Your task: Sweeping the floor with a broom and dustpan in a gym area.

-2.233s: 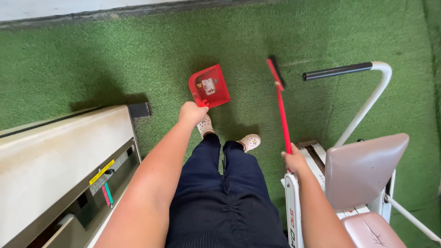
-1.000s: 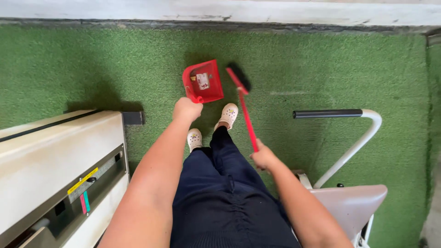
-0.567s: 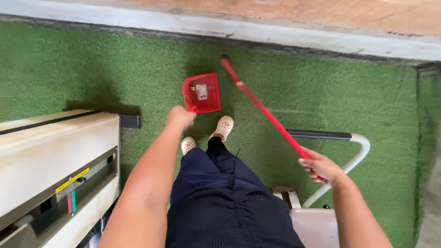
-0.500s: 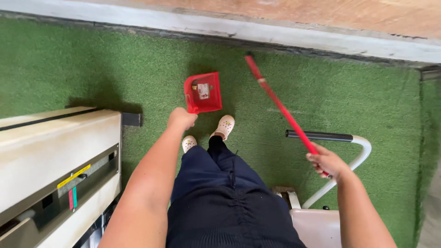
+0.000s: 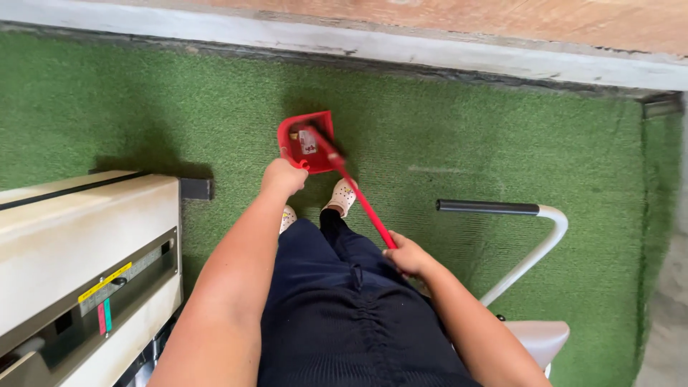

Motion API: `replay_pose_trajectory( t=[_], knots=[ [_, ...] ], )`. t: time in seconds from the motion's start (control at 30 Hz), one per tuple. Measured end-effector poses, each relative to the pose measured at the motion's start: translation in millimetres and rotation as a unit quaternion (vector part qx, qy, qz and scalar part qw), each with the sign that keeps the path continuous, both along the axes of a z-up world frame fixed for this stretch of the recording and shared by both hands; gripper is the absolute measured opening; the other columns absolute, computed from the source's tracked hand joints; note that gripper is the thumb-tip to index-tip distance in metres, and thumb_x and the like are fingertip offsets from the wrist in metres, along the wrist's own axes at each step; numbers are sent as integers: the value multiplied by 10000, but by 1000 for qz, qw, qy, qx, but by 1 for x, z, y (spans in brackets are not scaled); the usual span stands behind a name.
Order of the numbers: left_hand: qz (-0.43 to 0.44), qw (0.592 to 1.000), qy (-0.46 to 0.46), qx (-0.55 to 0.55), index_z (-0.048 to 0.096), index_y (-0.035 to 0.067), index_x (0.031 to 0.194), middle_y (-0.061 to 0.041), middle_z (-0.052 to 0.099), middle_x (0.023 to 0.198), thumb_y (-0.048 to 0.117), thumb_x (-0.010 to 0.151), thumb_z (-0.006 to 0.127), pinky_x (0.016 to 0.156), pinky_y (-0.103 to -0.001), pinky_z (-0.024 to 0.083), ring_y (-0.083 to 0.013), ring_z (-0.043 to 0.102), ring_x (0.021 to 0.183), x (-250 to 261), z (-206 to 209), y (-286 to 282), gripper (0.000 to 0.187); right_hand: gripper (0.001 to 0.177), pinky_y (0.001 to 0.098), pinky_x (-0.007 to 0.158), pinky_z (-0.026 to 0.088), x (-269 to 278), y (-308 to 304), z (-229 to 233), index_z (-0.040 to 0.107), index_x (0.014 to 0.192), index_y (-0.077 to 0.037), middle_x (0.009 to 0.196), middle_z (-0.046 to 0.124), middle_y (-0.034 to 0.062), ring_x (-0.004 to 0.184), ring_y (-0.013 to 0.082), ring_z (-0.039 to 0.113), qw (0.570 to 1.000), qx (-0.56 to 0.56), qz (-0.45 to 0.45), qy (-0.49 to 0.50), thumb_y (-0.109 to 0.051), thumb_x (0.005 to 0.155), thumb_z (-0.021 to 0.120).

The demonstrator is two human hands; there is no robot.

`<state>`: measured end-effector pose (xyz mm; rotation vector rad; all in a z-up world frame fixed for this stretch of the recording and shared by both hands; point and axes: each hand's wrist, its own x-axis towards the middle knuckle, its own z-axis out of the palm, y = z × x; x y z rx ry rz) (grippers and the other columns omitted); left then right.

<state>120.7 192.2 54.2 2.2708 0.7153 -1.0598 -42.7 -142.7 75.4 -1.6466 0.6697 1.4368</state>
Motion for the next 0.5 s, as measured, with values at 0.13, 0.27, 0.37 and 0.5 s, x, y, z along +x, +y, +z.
replay_pose_trajectory(
  t=[0.13, 0.27, 0.37, 0.5],
  knots=[
    [17, 1000, 10, -7, 775, 42, 821, -133, 760, 785, 355, 834, 685, 782, -435, 573, -291, 755, 791, 6, 29, -1, 326, 752, 244, 379, 251, 19, -28, 60, 309, 1594, -330, 664, 450, -33, 455, 79, 361, 980, 52, -156, 110, -191, 933, 641],
    [-2, 1000, -7, -10, 783, 34, 858, -149, 749, 806, 343, 824, 695, 781, -442, 572, -305, 737, 798, -11, -8, 20, 323, 620, 255, 383, 283, 9, -79, 100, 438, 1551, -280, 660, 443, -38, 457, 93, 386, 984, 19, -154, 85, -234, 957, 609],
    [-9, 1000, -19, -8, 784, 43, 903, -153, 737, 825, 319, 806, 717, 770, -440, 565, -305, 720, 796, -24, -7, 34, 301, 663, 293, 407, 347, 1, -122, 114, 354, 1581, -339, 690, 524, 21, 475, 139, 445, 990, -90, -92, 63, -239, 972, 597],
    [17, 998, 15, -63, 782, 96, 945, -113, 763, 795, 292, 823, 676, 751, -421, 570, -264, 739, 741, -23, 9, 59, 254, 711, 354, 442, 417, -2, -119, 110, 297, 1633, -361, 790, 649, 134, 504, 209, 498, 970, -241, -3, 5, -273, 1000, 608]
  ],
)
